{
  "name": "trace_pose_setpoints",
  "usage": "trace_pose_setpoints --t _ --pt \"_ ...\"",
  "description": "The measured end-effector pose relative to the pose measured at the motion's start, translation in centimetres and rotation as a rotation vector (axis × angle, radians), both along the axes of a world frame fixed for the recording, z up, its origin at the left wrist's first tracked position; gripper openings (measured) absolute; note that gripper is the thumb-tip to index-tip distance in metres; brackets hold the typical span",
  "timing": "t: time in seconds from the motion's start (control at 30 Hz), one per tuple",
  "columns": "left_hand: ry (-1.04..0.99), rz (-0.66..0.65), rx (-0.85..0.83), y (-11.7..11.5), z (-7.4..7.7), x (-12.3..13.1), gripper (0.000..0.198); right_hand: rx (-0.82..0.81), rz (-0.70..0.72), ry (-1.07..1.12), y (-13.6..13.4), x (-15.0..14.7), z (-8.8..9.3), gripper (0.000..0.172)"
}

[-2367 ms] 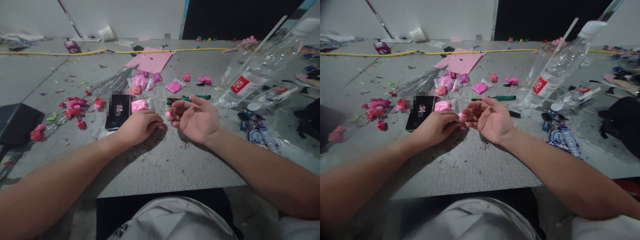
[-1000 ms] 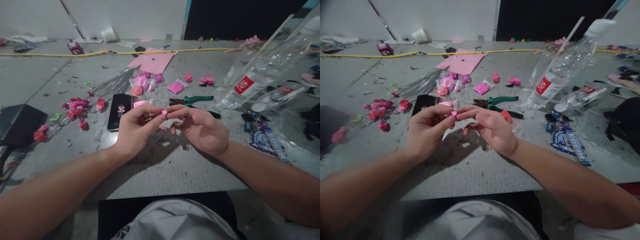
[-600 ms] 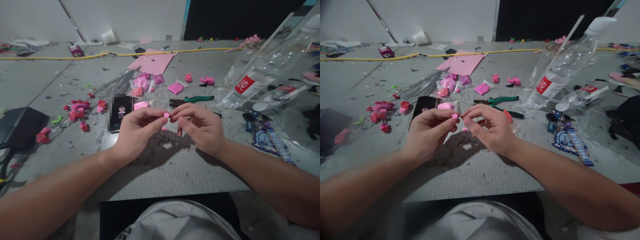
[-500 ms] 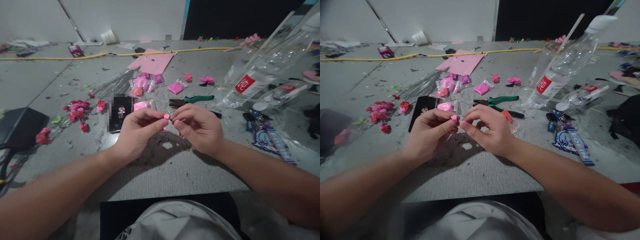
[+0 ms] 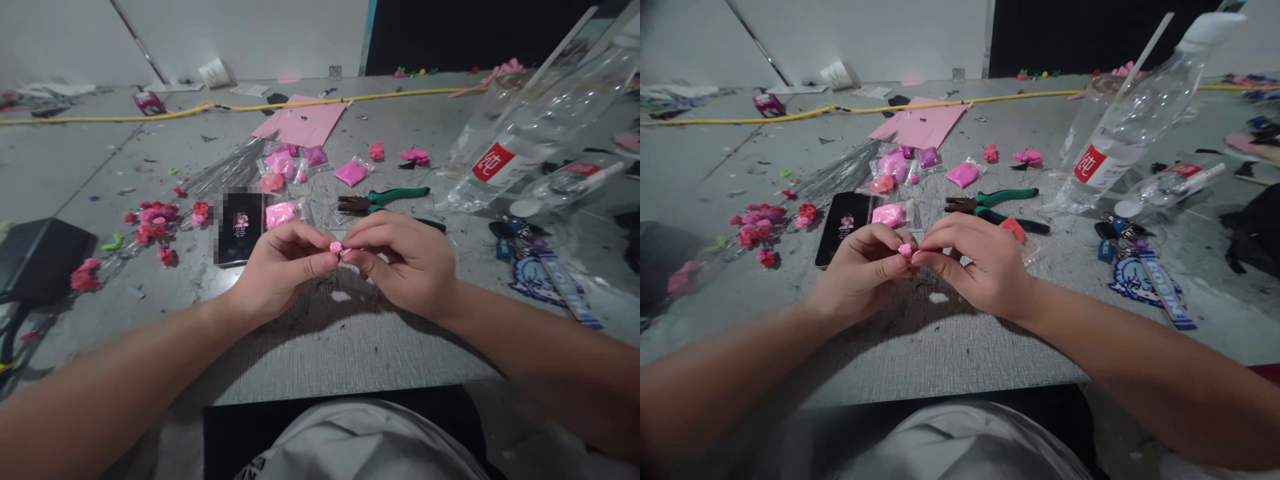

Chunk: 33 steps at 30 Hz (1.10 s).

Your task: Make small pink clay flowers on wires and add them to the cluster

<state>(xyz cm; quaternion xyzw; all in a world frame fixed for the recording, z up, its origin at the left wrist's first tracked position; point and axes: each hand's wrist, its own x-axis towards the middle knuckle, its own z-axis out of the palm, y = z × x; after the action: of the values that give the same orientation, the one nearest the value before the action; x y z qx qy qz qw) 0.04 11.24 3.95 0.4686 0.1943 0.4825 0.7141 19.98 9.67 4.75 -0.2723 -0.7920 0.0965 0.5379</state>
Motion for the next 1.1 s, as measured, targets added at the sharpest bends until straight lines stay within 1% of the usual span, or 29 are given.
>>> trace_pose_setpoints --t 0.17,0.33,0.47,0.6,0.8,0.97,1.1 --pt "0.002 -0.012 0.036 0.02 -0.14 0.01 0.012 0.012 0.0 0.0 -0.18 -0.02 0.2 0.013" --pt "0.0 -0.03 0.079 0.06 -0.23 -0.01 0.011 0.011 0.005 -0.028 -0.21 0.01 0.32 0.01" --pt "0.013 -0.029 0.084 0.12 -0.22 -0.12 0.01 0.01 -0.002 -0.02 -0.3 -0.06 0.34 0.008" --pt "0.032 -0.039 0.092 0.26 -0.32 -0.36 0.005 0.013 -0.007 -0.018 -0.35 -0.1 0.32 0.01" --pt "0.047 -0.138 0.084 0.49 -0.38 -0.61 0.005 0.064 0.014 -0.039 -0.52 -0.04 0.38 0.015" --pt "0.036 -0.245 0.074 0.62 -0.26 -0.59 0.005 0.087 0.058 -0.07 -0.69 0.19 0.57 0.015" --pt "0.044 -0.288 0.055 0.57 -0.16 -0.57 0.006 0.089 0.068 -0.084 -0.86 0.35 0.7 0.014"
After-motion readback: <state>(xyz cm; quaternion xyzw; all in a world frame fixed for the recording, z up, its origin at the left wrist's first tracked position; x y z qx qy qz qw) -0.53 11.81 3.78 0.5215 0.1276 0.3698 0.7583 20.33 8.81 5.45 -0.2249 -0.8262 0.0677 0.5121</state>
